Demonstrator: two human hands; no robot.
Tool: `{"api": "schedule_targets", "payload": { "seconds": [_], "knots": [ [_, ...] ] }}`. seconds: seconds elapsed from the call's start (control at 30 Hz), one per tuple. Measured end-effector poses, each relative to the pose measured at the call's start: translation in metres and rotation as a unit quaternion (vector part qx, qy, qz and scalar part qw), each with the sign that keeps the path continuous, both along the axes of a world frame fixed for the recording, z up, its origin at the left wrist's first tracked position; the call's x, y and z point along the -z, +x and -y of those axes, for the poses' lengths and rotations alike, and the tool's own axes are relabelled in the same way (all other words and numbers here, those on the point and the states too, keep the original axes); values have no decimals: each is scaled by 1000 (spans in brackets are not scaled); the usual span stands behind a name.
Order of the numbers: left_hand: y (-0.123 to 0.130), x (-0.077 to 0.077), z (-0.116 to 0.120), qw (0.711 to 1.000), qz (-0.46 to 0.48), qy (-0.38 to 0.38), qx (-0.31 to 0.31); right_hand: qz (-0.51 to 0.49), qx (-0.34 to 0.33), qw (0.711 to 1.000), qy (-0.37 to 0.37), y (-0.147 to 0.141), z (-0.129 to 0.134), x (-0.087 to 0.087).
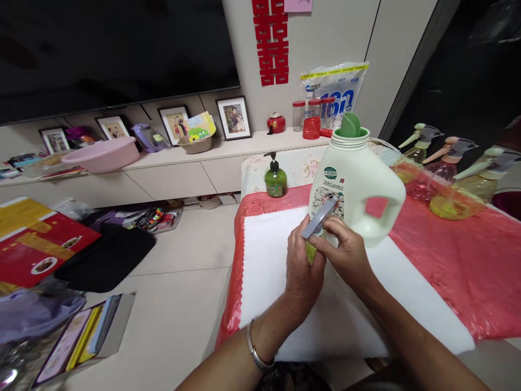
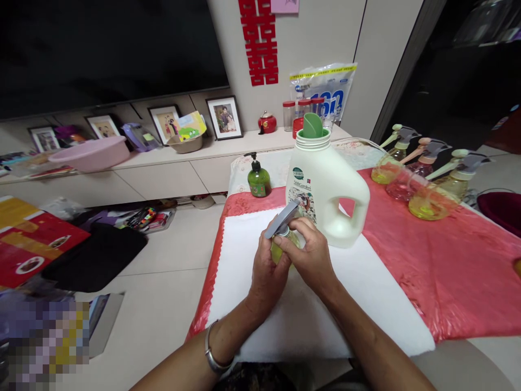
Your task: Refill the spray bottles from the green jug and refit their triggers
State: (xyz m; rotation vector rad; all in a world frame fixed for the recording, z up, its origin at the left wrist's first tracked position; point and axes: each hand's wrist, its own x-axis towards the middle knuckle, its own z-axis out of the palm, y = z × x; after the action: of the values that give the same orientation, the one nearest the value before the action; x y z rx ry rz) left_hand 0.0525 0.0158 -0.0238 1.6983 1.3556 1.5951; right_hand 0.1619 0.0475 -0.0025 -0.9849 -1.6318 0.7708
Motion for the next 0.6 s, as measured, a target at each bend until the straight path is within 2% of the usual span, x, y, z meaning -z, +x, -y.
{"api": "schedule_targets", "payload": {
  "seconds": [0.13,0.3,0.37,0.6],
  "knots": [
    [1,2,-1,1000,2,6,-8,-18,21,999,-32,-3,1,4],
    [0,-1,0,1000,2,0,1,-24,-87,993,-79,7,-3,-2],
    [0,-1,1,1000,-3,4,1,-27,-109,989,-94,10,-4,-4],
    [0,-2,1,1000,-1,2,0,-60,-50,992,-97,3,-6,5]
  ]
}}
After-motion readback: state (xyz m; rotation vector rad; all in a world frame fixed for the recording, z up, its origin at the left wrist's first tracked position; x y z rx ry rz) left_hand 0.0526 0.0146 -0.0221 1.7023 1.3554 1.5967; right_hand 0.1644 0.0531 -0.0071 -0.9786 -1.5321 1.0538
